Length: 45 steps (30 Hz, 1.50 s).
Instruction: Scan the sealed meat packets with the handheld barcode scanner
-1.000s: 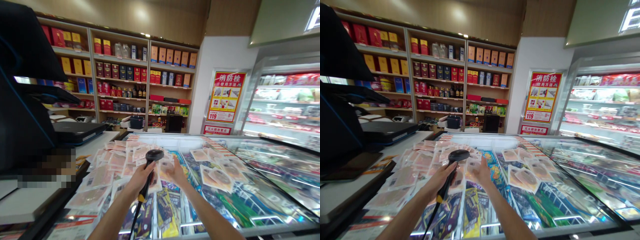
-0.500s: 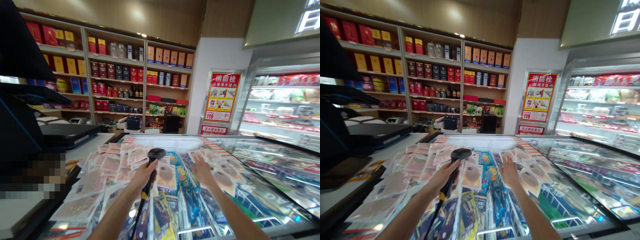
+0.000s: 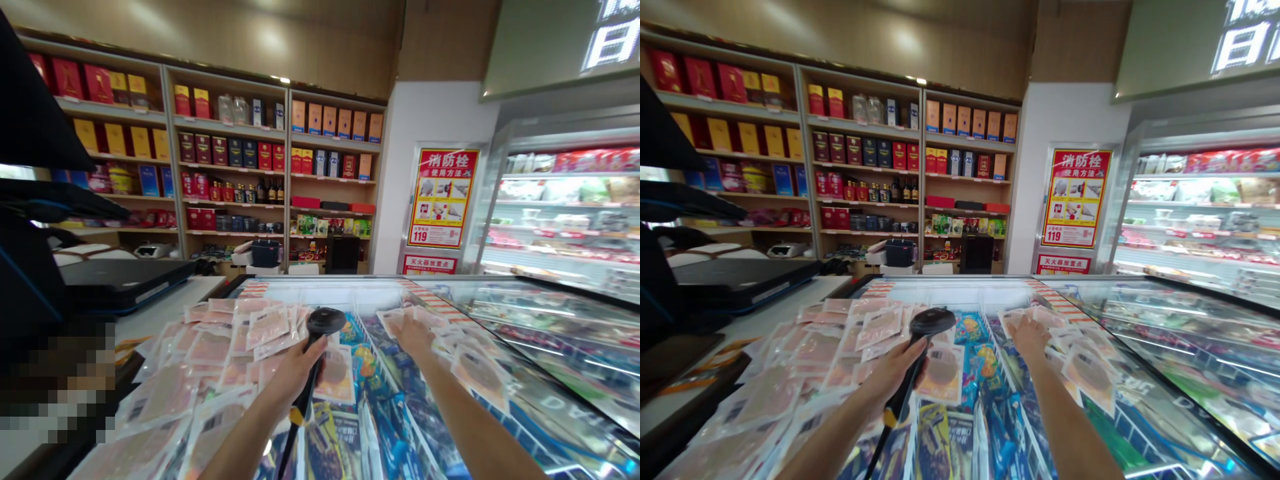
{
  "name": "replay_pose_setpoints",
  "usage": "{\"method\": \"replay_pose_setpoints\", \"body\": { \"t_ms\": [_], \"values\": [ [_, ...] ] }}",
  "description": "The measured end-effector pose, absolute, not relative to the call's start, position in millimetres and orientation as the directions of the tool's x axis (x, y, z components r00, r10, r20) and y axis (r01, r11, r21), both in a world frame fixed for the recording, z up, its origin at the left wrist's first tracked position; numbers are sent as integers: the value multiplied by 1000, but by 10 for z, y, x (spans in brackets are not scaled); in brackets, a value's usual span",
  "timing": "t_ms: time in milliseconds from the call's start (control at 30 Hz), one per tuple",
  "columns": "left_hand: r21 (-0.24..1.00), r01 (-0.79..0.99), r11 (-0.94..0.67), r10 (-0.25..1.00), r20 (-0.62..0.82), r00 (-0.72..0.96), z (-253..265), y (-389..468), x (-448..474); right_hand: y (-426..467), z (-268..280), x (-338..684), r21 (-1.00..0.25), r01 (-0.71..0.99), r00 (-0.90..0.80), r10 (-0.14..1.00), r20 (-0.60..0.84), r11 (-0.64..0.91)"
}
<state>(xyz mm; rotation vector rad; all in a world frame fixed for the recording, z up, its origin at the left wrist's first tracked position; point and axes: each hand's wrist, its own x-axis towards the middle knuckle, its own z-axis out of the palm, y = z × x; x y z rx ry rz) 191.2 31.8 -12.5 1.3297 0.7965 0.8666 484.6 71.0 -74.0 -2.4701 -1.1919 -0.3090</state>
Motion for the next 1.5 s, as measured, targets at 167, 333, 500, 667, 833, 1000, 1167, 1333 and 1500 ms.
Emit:
{"method": "replay_pose_setpoints", "body": {
  "t_ms": [167,333,500,667,833,1000,1167,1333,1500],
  "values": [
    [996,-70,57,866,-14,500,-63,256,1920,807,-709,4982,-336,735,673,693,259,-589],
    [998,-53,44,835,-8,550,-14,159,1955,710,-671,5008,-542,749,599,740,306,-382],
    [998,-64,27,817,15,576,48,77,1949,519,-699,4849,-818,568,654,652,384,-88],
    [994,-109,9,810,57,584,114,14,1928,412,-734,4705,-886,462,606,718,342,33],
    [994,-108,9,796,58,602,163,-46,1921,374,-737,4590,-905,417,566,755,330,83],
    [993,-109,36,797,37,602,191,-86,1926,354,-754,4525,-891,452,555,767,322,47],
    [995,-94,28,808,33,588,202,-88,1911,355,-750,4449,-888,458,541,777,322,50],
    [993,-114,14,821,54,568,181,-49,1881,364,-727,4346,-919,387,537,794,287,70],
    [990,-135,30,882,37,470,160,46,1783,458,-741,4245,-898,436,485,824,293,62]
  ]
}}
